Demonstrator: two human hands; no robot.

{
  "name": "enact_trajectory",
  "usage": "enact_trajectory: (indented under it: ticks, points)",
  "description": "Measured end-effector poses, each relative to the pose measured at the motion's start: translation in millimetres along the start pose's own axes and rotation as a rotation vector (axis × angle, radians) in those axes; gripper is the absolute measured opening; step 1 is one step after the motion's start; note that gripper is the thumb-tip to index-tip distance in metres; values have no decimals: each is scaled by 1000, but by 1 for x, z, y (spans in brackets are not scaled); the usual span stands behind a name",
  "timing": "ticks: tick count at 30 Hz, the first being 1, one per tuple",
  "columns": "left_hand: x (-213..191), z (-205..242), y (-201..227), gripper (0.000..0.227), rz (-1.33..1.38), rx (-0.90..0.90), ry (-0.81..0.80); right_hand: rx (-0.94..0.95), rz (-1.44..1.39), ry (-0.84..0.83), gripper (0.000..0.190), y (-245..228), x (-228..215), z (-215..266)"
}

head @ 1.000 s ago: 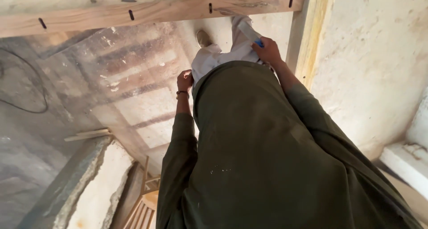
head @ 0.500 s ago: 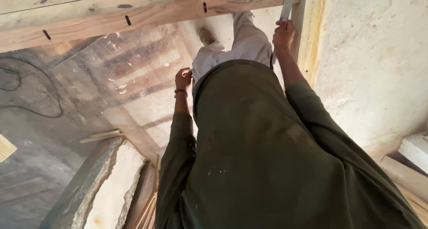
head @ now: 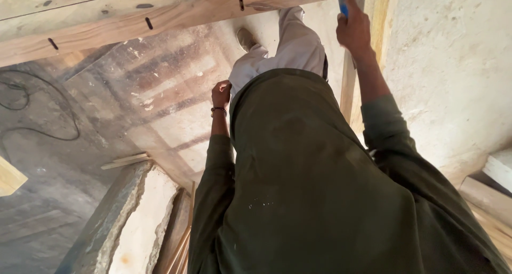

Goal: The person uses a power sander on a wooden structure, then applies a white filler substance from a bottle into holes in the wood. They use a putty knife to spread the filler and smooth the surface.

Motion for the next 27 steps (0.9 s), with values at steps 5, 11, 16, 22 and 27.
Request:
enact_trajectory:
  ticks: [5,11,16,22,27]
  points:
    - [-1,-8,6,29,24,51,-3,111,136,-202,60,-36,0,-1]
    - [8,-10,-2,28,304,-63,-9,349,-101,-657,37,-35,21,58]
    - [15,-8,-32,24,102,159,-2,341,-515,-93,60,-17,-8,18]
    - [6,-10,-12,27,110,27,-31,725,-689,43,43,-17,60,-7]
    - [-5,2,25,27,179,-75,-19,880,-1227,-108,44,-107,70,11]
Point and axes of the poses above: each hand's wrist, its own z-axis away from the middle knuckle, its own x-axis out of the palm, y = z × x, the point moved 4 cm from there along -z, towards the middle knuckle, and after that the axes turned 6 degrees about -z, right-handed, at the moved point
